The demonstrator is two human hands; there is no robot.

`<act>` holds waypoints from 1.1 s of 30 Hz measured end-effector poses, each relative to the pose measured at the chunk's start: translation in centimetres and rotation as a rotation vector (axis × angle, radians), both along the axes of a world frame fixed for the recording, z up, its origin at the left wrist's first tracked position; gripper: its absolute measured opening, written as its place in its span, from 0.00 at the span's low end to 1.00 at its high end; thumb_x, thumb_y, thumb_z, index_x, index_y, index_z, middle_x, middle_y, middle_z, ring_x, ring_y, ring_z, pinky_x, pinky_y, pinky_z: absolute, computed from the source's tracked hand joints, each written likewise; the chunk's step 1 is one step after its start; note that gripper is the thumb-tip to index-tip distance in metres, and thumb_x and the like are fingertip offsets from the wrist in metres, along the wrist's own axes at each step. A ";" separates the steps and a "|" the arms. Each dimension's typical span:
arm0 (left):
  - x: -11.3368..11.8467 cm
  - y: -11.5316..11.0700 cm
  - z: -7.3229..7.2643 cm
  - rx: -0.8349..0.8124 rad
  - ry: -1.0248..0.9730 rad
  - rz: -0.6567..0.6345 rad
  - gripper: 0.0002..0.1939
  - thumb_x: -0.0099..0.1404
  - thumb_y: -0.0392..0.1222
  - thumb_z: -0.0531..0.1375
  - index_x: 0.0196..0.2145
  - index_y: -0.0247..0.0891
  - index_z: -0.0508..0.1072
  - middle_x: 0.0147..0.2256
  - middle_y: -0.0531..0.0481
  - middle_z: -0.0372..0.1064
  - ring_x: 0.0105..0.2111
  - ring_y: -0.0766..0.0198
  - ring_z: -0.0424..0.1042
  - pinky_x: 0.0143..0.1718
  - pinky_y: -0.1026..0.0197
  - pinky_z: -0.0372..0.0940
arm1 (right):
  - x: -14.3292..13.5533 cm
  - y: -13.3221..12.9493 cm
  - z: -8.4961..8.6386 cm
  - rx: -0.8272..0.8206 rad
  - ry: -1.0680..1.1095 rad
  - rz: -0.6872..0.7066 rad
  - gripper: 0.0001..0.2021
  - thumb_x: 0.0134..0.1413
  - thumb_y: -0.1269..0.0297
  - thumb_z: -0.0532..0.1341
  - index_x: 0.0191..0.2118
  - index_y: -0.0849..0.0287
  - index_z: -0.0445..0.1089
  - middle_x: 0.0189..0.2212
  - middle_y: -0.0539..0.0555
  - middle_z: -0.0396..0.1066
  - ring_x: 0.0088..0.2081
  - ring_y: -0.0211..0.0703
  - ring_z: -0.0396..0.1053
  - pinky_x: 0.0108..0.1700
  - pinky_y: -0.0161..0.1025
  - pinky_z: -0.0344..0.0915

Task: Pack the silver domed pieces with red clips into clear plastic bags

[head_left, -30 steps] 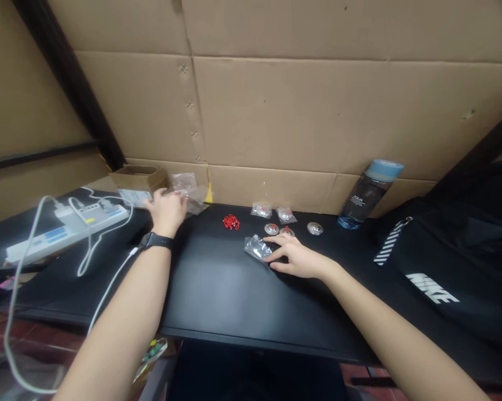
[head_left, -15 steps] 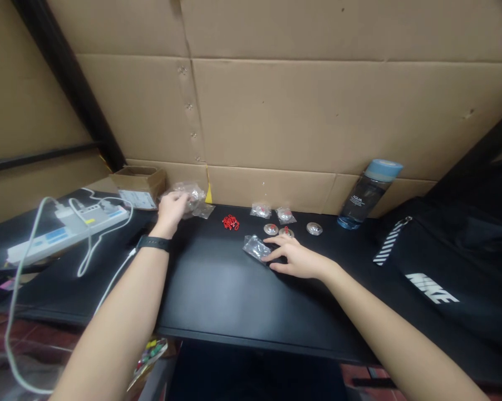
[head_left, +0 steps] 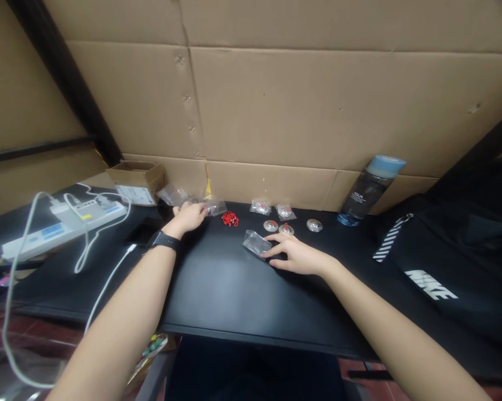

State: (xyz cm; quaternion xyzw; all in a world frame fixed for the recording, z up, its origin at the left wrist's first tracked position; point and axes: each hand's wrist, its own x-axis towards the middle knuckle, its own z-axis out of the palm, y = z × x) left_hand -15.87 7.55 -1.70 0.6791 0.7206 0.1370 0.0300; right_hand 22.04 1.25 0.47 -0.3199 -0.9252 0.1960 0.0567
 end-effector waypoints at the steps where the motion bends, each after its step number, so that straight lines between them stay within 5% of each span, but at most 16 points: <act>1: -0.1 0.0 0.0 -0.013 -0.002 0.016 0.19 0.70 0.52 0.51 0.45 0.48 0.79 0.53 0.39 0.76 0.57 0.33 0.68 0.54 0.32 0.57 | 0.0 0.0 0.0 0.003 0.001 0.001 0.16 0.62 0.59 0.64 0.54 0.45 0.78 0.67 0.57 0.62 0.69 0.58 0.57 0.69 0.58 0.51; 4: -0.3 0.0 0.0 -0.058 -0.022 0.049 0.19 0.68 0.54 0.52 0.47 0.52 0.79 0.56 0.43 0.74 0.57 0.30 0.67 0.54 0.28 0.56 | 0.0 0.0 -0.1 0.008 0.006 0.007 0.15 0.63 0.59 0.64 0.54 0.45 0.78 0.67 0.58 0.62 0.68 0.58 0.57 0.69 0.58 0.52; 9: -0.3 -0.1 0.3 -0.130 -0.071 0.010 0.10 0.58 0.48 0.59 0.27 0.49 0.81 0.46 0.48 0.80 0.55 0.33 0.69 0.57 0.32 0.55 | 0.0 0.0 0.0 -0.004 0.014 0.001 0.16 0.62 0.59 0.64 0.54 0.45 0.78 0.66 0.57 0.62 0.68 0.59 0.57 0.69 0.59 0.52; 13: -0.6 -0.2 0.9 -0.110 -0.109 0.027 0.13 0.58 0.48 0.58 0.23 0.47 0.80 0.39 0.48 0.81 0.48 0.38 0.75 0.56 0.34 0.56 | 0.0 0.0 0.1 -0.009 0.011 -0.004 0.16 0.62 0.58 0.64 0.54 0.45 0.78 0.67 0.57 0.62 0.68 0.60 0.57 0.69 0.59 0.51; 22: -1.8 -1.1 3.2 0.119 -0.125 0.282 0.18 0.65 0.53 0.54 0.36 0.43 0.82 0.42 0.40 0.80 0.50 0.32 0.73 0.53 0.33 0.58 | 0.0 0.0 0.1 -0.008 0.005 -0.006 0.15 0.63 0.59 0.64 0.54 0.43 0.78 0.67 0.56 0.62 0.68 0.59 0.57 0.69 0.60 0.50; 26: -2.4 -0.9 2.6 0.262 -0.179 0.318 0.18 0.64 0.51 0.57 0.43 0.42 0.81 0.45 0.39 0.79 0.51 0.36 0.74 0.52 0.41 0.64 | 0.0 0.1 0.0 -0.007 0.018 -0.007 0.15 0.63 0.59 0.64 0.54 0.43 0.78 0.67 0.56 0.62 0.68 0.59 0.57 0.69 0.61 0.51; 33: -3.2 -0.1 1.0 0.262 -0.215 0.254 0.18 0.65 0.48 0.56 0.44 0.40 0.81 0.45 0.39 0.80 0.46 0.43 0.77 0.48 0.50 0.68 | 0.0 0.1 0.0 -0.001 0.011 -0.007 0.15 0.62 0.58 0.64 0.53 0.43 0.78 0.67 0.56 0.62 0.68 0.61 0.57 0.68 0.62 0.51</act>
